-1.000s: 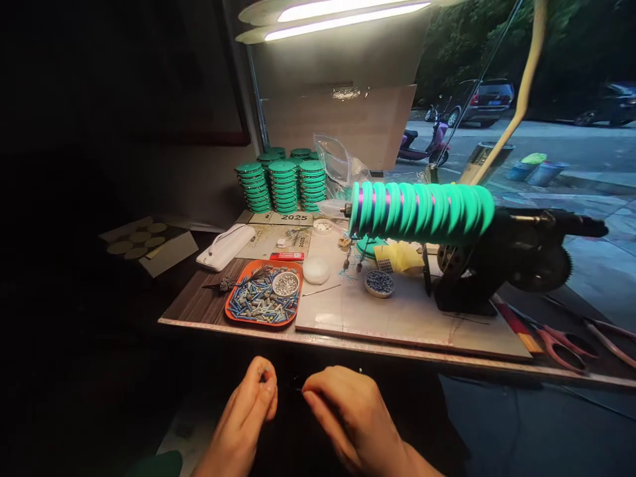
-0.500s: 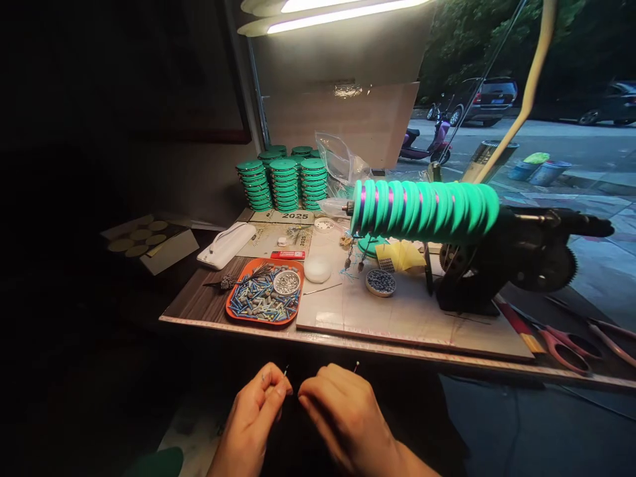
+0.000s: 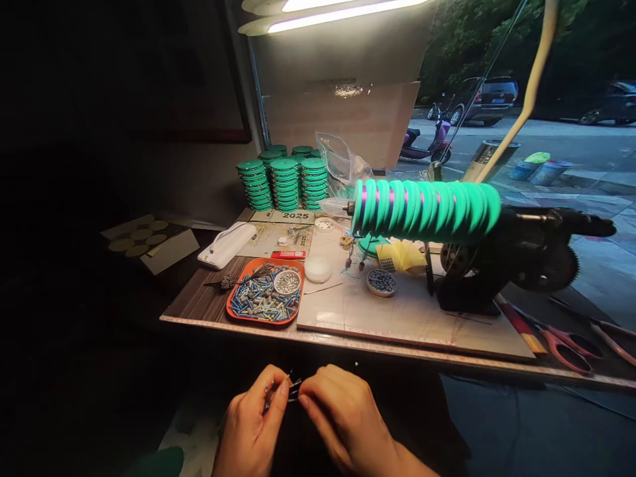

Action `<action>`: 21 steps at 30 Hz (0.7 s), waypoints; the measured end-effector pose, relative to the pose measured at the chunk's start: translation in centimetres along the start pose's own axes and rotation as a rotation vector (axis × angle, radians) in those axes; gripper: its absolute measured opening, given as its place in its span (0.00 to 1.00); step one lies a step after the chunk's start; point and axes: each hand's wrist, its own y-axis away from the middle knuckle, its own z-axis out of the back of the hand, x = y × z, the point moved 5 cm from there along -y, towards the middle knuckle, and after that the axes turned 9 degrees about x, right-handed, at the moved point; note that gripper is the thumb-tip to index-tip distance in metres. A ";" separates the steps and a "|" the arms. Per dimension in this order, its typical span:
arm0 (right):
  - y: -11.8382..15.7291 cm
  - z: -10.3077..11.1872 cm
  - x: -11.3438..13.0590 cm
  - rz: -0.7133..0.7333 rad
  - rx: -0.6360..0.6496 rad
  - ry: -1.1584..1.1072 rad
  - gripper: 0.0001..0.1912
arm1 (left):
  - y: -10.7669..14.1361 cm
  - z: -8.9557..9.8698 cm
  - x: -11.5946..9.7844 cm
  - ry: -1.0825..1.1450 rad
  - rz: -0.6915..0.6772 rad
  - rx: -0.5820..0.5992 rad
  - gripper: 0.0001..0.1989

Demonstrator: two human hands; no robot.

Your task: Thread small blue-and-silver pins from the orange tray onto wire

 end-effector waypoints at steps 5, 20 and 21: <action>0.1 0.2 -0.8 -0.110 -0.026 -0.028 0.13 | 0.2 0.2 -0.4 0.000 -0.011 -0.018 0.14; -0.2 0.9 0.0 -0.056 -0.038 -0.030 0.15 | -0.2 0.7 -0.3 -0.128 -0.097 0.016 0.15; -0.2 1.0 0.0 -0.053 -0.037 -0.037 0.14 | -0.2 0.7 -0.3 -0.141 -0.106 0.030 0.15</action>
